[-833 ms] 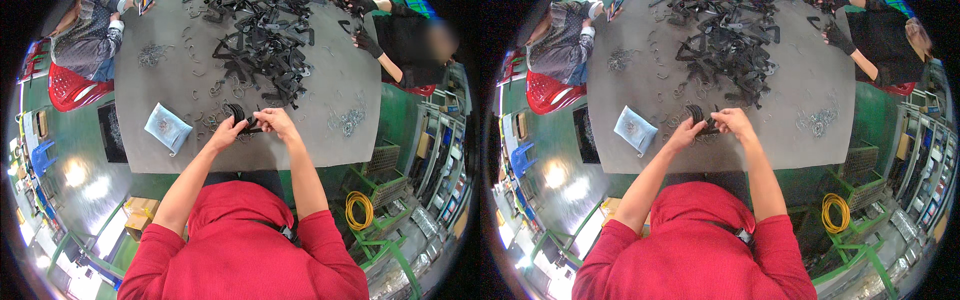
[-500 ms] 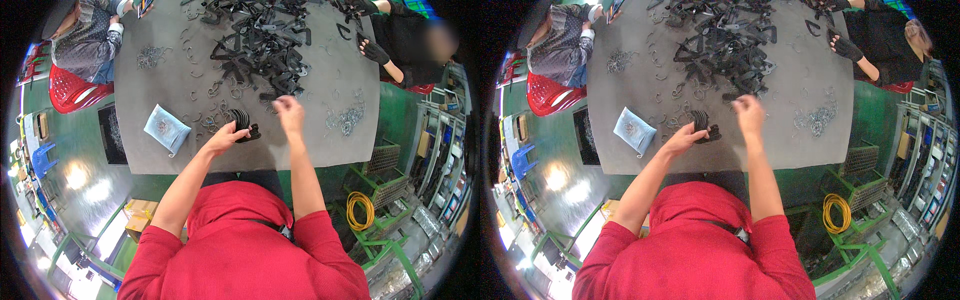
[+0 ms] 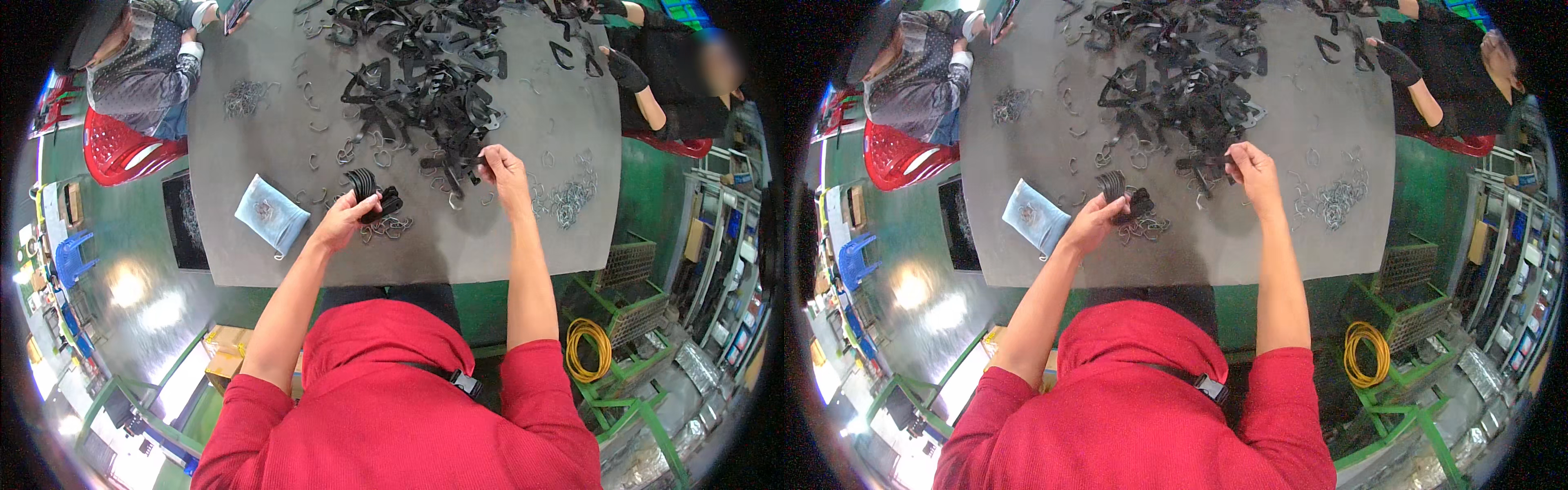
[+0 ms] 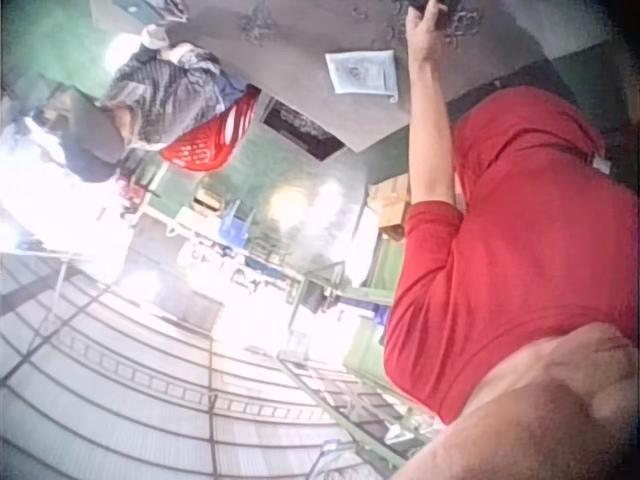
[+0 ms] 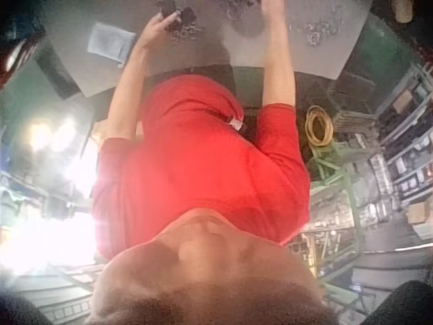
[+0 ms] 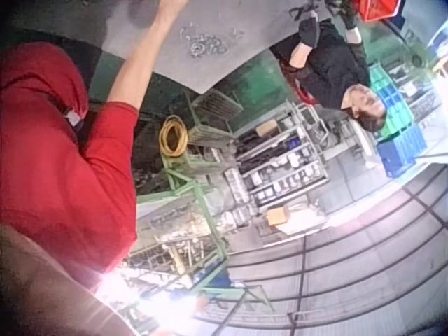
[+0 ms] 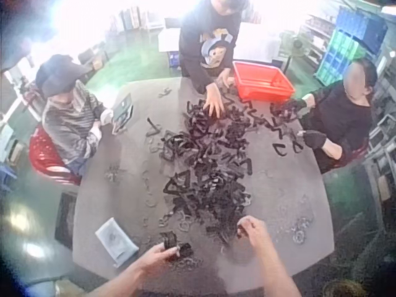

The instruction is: The person stands at a table and uses their hands to pick up and group black metal clips from a large pile, placing them into smaller stacks.

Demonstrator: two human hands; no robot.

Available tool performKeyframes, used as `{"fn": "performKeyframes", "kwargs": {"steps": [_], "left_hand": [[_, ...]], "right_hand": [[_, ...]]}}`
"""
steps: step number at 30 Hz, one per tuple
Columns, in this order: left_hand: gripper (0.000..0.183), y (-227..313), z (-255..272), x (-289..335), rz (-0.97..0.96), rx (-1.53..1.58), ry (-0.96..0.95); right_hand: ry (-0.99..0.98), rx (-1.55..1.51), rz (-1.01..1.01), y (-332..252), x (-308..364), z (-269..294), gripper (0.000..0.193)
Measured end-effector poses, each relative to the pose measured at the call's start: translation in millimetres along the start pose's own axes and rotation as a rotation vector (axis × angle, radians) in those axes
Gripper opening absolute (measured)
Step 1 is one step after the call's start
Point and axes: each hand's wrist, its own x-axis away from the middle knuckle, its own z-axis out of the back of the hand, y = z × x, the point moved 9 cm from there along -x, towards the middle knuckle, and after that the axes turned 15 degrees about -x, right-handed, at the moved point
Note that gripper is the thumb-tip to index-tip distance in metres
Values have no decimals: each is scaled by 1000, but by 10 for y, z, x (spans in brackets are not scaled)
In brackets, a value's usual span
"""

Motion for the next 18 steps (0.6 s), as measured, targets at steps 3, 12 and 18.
{"fn": "performKeyframes", "kwargs": {"steps": [3,12,18], "left_hand": [[23,43,-4,-24,3,-5,32],[24,83,-324,-118,107,-148,-165],[25,166,-632,-72,92,-308,-360]], "right_hand": [[-31,115,-75,84,-23,110,20],[-692,167,-453,450,324,-976,22],[-657,101,-582,597,96,-988,18]]}}
